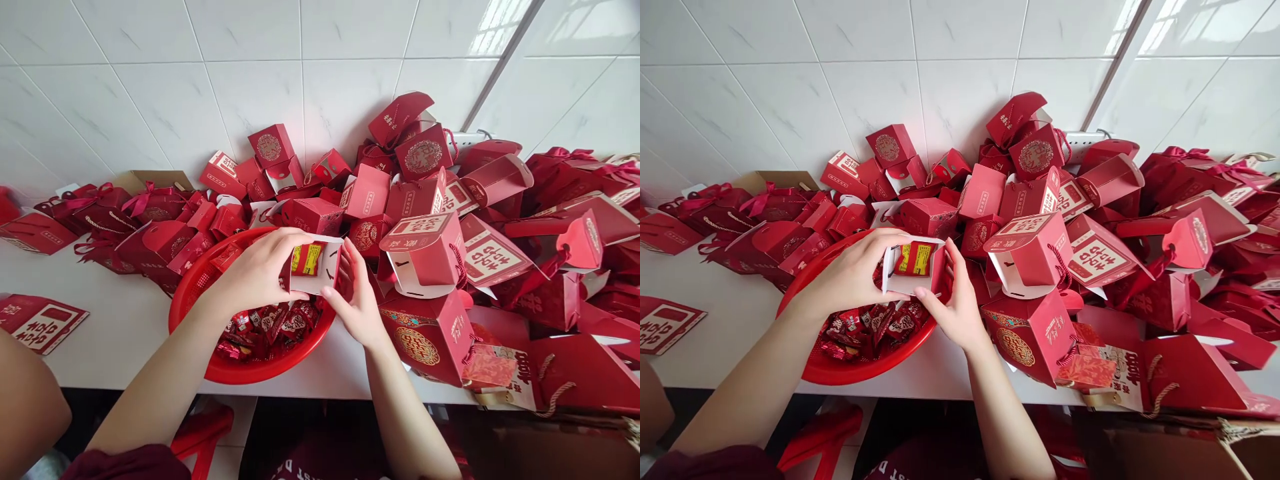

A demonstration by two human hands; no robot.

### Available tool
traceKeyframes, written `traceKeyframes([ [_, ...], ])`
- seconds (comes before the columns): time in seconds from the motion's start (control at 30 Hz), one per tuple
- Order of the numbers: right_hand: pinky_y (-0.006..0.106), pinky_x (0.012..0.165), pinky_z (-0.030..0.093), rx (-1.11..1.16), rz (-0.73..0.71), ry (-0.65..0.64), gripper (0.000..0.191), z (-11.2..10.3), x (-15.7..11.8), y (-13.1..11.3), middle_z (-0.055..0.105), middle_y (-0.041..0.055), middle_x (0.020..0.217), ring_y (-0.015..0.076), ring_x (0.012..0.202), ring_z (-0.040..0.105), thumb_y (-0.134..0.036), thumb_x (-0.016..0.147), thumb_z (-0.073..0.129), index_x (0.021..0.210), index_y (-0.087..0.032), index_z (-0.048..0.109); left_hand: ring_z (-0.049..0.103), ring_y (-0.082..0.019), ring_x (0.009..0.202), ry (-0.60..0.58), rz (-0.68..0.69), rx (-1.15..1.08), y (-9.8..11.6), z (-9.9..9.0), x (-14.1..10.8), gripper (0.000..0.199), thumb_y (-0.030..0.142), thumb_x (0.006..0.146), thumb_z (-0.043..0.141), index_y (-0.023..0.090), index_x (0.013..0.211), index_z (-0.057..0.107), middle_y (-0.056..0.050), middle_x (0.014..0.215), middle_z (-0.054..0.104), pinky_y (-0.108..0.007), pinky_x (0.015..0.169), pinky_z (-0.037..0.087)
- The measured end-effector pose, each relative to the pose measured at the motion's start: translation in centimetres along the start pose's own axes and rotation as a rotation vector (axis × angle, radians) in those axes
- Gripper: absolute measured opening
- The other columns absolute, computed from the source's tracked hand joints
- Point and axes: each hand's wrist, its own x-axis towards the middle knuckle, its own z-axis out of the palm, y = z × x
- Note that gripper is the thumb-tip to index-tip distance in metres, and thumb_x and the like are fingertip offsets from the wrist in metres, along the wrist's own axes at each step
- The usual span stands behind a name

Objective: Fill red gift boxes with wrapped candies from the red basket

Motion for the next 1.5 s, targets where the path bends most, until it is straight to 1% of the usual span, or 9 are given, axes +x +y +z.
traceKeyframes([
  [0.13,0.048,0.110,0.051,0.004,0.063,0.209,0.056,0.5,0.2,-0.6,0.054,0.0130,0.148,0.0268,0.132,0.058,-0.039,0.093,0.072,0.142,-0.025,0.048,0.049,-0.035,0.141,0.014,0.048,0.032,-0.6,0.9,-0.2,0.094,0.037,0.072,0.089,0.032,0.152,0.040,-0.011,0.150,0.052,-0.052,0.119,0.042],
  [0.27,0.038,0.091,0.055,0.125,0.158,0.361,0.024,0.3,0.4,-0.1,0.068,0.0035,0.107,0.0203,0.097,0.066,-0.044,0.096,0.067,0.108,-0.025,0.059,0.043,-0.037,0.147,-0.005,0.028,-0.014,-1.5,1.2,-0.6,0.106,0.040,0.070,0.091,0.034,0.158,0.031,-0.011,0.159,0.044,-0.053,0.123,0.039],
  [0.33,0.034,0.082,0.054,0.223,0.226,0.376,0.025,0.1,0.5,0.3,0.068,0.0008,0.096,0.0183,0.085,0.065,-0.048,0.096,0.065,0.099,-0.024,0.059,0.038,-0.039,0.151,-0.058,-0.019,-0.038,-1.9,1.1,-0.7,0.112,0.042,0.069,0.091,0.034,0.160,0.027,-0.011,0.164,0.037,-0.053,0.124,0.038],
  [0.47,0.031,0.078,0.053,0.286,0.324,0.384,0.031,0.1,0.7,1.1,0.072,0.0018,0.095,0.0192,0.085,0.065,-0.053,0.095,0.063,0.099,-0.023,0.064,0.033,-0.042,0.153,-0.158,-0.134,-0.033,-2.7,1.0,-1.0,0.119,0.039,0.070,0.090,0.038,0.164,0.016,-0.011,0.169,0.027,-0.054,0.121,0.041],
  [0.7,0.029,0.071,0.051,0.293,0.373,0.422,0.034,0.6,1.0,1.8,0.072,0.0020,0.089,0.0184,0.078,0.062,-0.055,0.091,0.065,0.094,-0.022,0.065,0.031,-0.043,0.154,-0.168,-0.162,-0.064,-3.6,1.2,-1.3,0.123,0.034,0.071,0.088,0.039,0.166,0.009,-0.010,0.171,0.022,-0.057,0.126,0.032],
  [0.93,0.030,0.073,0.049,0.253,0.363,0.371,0.040,0.9,1.4,2.7,0.070,0.0026,0.091,0.0189,0.078,0.061,-0.060,0.094,0.059,0.099,-0.021,0.063,0.025,-0.041,0.157,-0.155,-0.162,-0.128,-3.9,1.5,-1.3,0.122,0.030,0.072,0.086,0.039,0.166,0.008,-0.008,0.172,0.019,-0.057,0.127,0.031],
  [1.17,0.030,0.070,0.041,-0.137,0.245,0.381,0.042,1.5,1.6,4.2,0.062,0.0003,0.081,0.0183,0.075,0.054,-0.059,0.104,0.040,0.092,-0.022,0.055,0.023,-0.040,0.158,-0.161,-0.178,-0.119,-3.7,1.6,-1.1,0.122,0.033,0.072,0.087,0.039,0.166,0.008,-0.007,0.174,0.015,-0.056,0.128,0.030],
  [1.33,0.030,0.071,0.042,-0.161,0.212,0.369,0.042,1.8,1.5,4.4,0.062,0.0009,0.083,0.0190,0.077,0.054,-0.057,0.106,0.035,0.092,-0.023,0.054,0.024,-0.039,0.158,-0.150,-0.146,-0.143,-4.0,1.7,-1.1,0.119,0.031,0.073,0.086,0.039,0.166,0.011,-0.006,0.174,0.018,-0.053,0.128,0.030],
  [1.5,0.030,0.072,0.042,-0.162,0.210,0.361,0.043,1.8,1.5,4.5,0.062,0.0008,0.083,0.0193,0.077,0.054,-0.059,0.106,0.035,0.091,-0.023,0.054,0.026,-0.038,0.158,-0.152,-0.178,-0.139,-4.0,1.7,-1.2,0.121,0.033,0.072,0.087,0.040,0.166,0.011,-0.006,0.174,0.017,-0.054,0.127,0.032],
])
